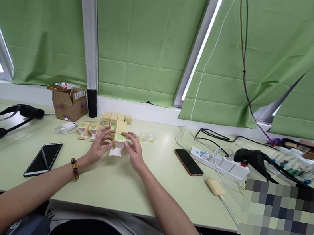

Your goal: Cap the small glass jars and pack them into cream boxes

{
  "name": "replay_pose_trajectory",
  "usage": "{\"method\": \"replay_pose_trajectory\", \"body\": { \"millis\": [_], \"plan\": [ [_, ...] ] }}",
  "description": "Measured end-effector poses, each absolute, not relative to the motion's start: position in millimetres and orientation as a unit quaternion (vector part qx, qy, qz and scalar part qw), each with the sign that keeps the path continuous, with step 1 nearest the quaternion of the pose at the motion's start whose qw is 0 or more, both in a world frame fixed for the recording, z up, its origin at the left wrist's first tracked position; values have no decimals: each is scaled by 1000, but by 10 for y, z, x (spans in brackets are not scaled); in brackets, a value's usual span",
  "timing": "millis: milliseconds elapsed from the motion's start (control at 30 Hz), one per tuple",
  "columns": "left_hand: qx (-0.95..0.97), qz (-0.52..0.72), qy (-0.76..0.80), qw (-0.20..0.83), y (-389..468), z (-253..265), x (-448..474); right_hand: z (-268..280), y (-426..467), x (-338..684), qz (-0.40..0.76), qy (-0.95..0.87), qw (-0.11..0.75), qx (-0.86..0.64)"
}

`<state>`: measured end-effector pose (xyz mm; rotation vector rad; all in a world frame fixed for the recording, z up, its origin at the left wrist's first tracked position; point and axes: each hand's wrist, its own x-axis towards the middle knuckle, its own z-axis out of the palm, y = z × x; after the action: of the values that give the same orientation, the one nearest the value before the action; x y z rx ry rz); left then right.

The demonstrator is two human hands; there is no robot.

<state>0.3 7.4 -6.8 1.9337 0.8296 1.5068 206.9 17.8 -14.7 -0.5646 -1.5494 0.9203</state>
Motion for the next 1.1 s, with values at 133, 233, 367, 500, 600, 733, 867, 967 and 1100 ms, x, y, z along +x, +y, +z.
{"method": "replay_pose_trajectory", "body": {
  "millis": [133, 233, 367, 500, 600, 733, 867, 967, 1100],
  "plan": [
    [729, 543, 322, 265, 47, -56, -2, -125, 155, 2103, 427, -655, 573, -245],
    [722, 543, 334, 268, 42, -45, 14, -115, 139, 2096, 448, -650, 562, -247],
    [706, 555, 340, 278, 63, -50, 30, -129, 159, 2073, 458, -648, 563, -231],
    [688, 577, 333, 289, 98, -80, 44, -145, 171, 2056, 440, -661, 562, -234],
    [684, 587, 323, 287, 115, -97, 57, -135, 156, 2040, 422, -668, 566, -236],
    [684, 591, 320, 284, 120, -102, 70, -113, 139, 2022, 399, -670, 575, -246],
    [688, 585, 323, 281, 110, -95, 75, -113, 147, 2008, 388, -668, 577, -265],
    [691, 583, 324, 280, 98, -93, 78, -120, 158, 1999, 384, -665, 578, -275],
    [696, 573, 330, 280, 83, -94, 82, -134, 169, 1993, 380, -662, 579, -286]
  ]
}}
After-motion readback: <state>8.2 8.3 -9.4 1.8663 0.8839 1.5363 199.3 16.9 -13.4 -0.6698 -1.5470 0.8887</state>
